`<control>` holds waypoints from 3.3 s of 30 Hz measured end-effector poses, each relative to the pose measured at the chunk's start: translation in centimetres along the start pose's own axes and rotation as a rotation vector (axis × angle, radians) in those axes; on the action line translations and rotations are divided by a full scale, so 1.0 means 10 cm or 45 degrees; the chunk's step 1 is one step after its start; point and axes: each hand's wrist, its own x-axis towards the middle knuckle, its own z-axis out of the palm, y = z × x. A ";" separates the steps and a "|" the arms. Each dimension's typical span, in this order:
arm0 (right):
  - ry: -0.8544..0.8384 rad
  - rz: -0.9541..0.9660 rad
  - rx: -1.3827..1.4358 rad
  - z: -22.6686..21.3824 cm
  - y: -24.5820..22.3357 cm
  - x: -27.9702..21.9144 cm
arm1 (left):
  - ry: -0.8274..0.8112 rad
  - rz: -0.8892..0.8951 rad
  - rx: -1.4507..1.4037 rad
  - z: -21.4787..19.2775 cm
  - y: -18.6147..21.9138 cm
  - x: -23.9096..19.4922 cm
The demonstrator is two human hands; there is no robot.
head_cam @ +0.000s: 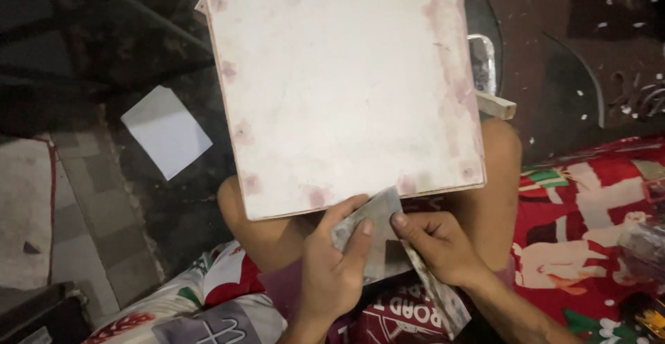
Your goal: Applying filler to the edges and surfaces of a box and smoothing it with a putty knife and sandpaper.
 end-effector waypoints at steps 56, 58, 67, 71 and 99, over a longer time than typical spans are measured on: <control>0.065 0.082 0.091 -0.08 -0.02 -0.02 | 0.037 0.185 0.142 0.13 0.09 0.01; 0.054 0.107 0.104 -0.06 -0.07 -0.02 | 0.039 0.146 0.144 0.14 0.10 0.01; 0.029 0.095 0.163 -0.03 -0.18 -0.01 | 0.021 0.071 0.206 0.16 0.17 0.06; -0.005 0.104 0.149 -0.04 -0.19 -0.02 | 0.012 -0.081 0.228 0.15 0.22 0.04; 0.074 0.167 0.105 -0.03 -0.24 -0.05 | -0.012 -0.168 -0.257 0.17 -0.01 0.06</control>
